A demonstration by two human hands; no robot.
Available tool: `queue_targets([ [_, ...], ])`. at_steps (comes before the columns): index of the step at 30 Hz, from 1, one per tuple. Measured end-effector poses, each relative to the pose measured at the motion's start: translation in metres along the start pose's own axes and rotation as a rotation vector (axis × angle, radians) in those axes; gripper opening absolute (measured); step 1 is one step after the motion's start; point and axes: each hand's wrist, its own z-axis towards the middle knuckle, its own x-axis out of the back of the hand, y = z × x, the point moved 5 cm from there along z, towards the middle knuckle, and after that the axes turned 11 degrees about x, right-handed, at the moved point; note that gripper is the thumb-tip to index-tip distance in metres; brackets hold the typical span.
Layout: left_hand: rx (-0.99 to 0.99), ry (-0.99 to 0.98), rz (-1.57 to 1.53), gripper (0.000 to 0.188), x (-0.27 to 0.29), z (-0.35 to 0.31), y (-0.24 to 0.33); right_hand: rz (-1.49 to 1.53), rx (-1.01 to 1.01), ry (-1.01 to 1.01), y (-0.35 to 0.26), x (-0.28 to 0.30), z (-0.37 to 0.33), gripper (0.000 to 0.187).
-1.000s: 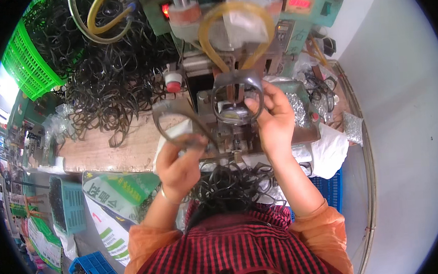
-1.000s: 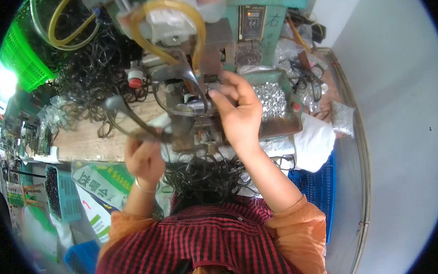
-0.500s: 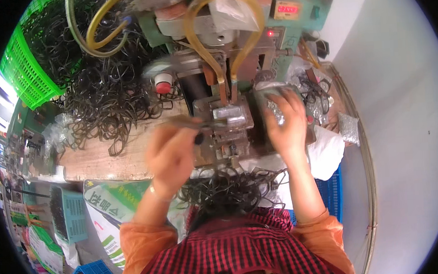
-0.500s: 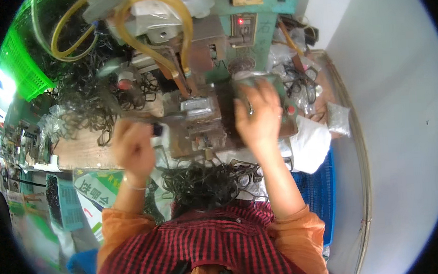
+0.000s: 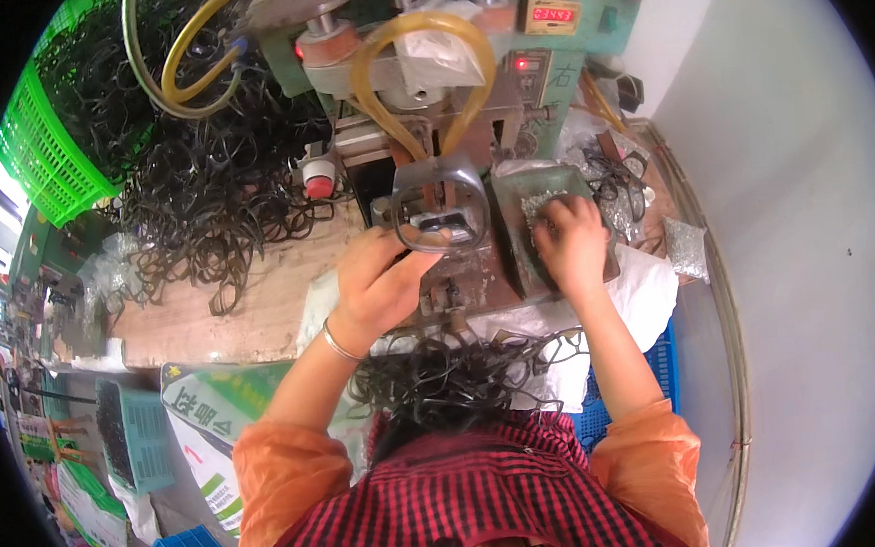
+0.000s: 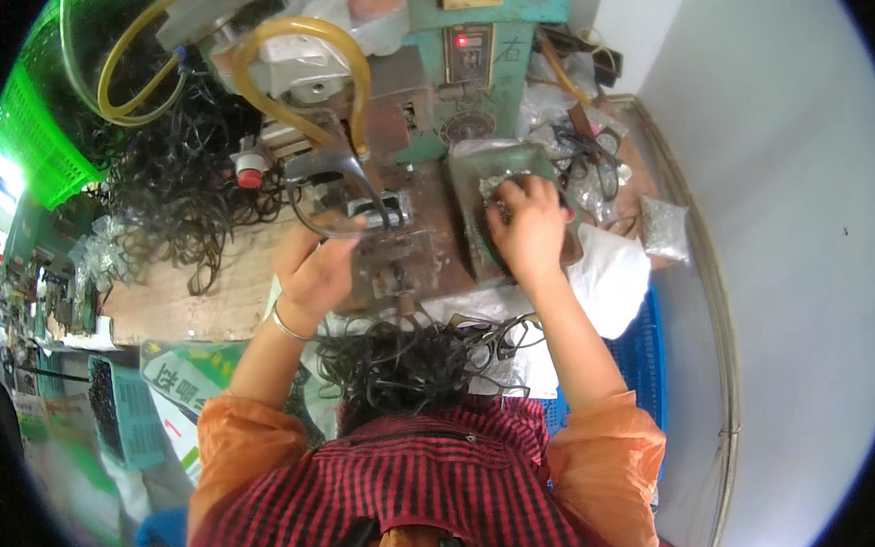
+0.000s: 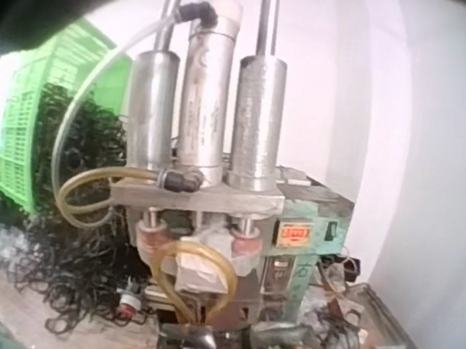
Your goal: The person repeatedly picks up a coiled metal spring and a small metal component, places them into a machine, and operates the machine to assemble them. The person then removes the assembled unit and places it aside, repeating the process.
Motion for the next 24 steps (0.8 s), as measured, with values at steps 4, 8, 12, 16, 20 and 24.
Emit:
queue_targets([
  [4,0.101,-0.089,-0.005,0.027,0.001,0.006,0.005,-0.196,0.392,-0.190,0.000,-0.018,0.018,0.035],
  [8,0.227,-0.026,0.111,0.033,0.029,-0.012,0.028,-0.094,0.233,0.088,0.027,-0.002,0.020,0.024],
  [12,0.364,0.340,0.664,0.015,0.117,-0.053,0.001,0.302,-0.214,0.230,0.047,0.010,0.001,0.016],
  [16,1.044,0.420,0.560,0.028,0.182,-0.065,-0.113,0.594,-0.335,0.226,0.037,0.000,0.004,0.010],
  [20,1.455,0.020,0.769,0.050,0.177,-0.077,-0.214,0.632,-0.287,0.204,0.018,-0.011,0.017,0.012],
  [24,1.402,0.203,0.700,0.046,0.130,-0.112,-0.249,0.473,-0.240,0.259,0.015,0.000,0.002,0.017],
])
